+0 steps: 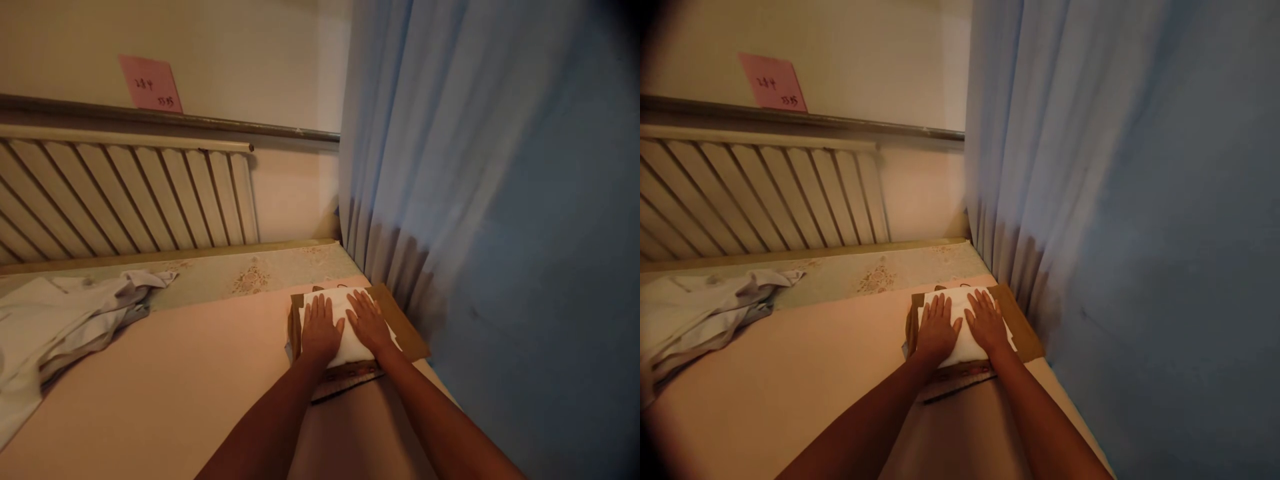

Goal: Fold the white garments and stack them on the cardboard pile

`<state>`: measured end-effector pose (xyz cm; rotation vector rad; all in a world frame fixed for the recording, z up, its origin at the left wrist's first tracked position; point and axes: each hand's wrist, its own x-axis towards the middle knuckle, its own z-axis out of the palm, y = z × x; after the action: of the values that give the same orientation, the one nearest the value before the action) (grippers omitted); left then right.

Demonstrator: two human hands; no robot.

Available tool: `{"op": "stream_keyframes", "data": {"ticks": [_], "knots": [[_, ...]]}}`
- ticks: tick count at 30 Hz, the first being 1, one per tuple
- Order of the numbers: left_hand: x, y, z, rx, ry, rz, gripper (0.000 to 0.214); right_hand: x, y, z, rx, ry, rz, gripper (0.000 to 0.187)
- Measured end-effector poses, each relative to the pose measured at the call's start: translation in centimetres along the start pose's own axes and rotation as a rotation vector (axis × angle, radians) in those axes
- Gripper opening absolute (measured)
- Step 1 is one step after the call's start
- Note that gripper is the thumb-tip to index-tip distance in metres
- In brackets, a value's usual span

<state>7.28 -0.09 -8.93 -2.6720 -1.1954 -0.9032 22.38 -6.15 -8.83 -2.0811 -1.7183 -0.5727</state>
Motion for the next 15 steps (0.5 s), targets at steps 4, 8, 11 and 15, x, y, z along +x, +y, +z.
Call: {"op": "stream_keyframes", "data": {"ticks": [4, 8, 11, 15], "knots": [[-0.09, 0.05, 0.01, -0.028, 0.010, -0.018, 0.061, -0.16, 0.28, 0.43, -0.005, 0.021, 0.015, 0.044], [-0.15, 0.17, -0.04, -0.054, 0.012, -0.035, 0.060, -0.29, 0.47, 0.63, 0.008, 0.039, 0.015, 0.043], [-0.14, 0.24, -0.16, -0.060, 0.012, -0.039, 0.060, -0.29, 0.57, 0.68, 0.016, 0.048, 0.012, 0.043], [-0.17, 0.25, -0.22, -0.066, 0.024, -0.034, 0.059, -0.24, 0.57, 0.67, 0.021, 0.041, 0.023, 0.043]]}}
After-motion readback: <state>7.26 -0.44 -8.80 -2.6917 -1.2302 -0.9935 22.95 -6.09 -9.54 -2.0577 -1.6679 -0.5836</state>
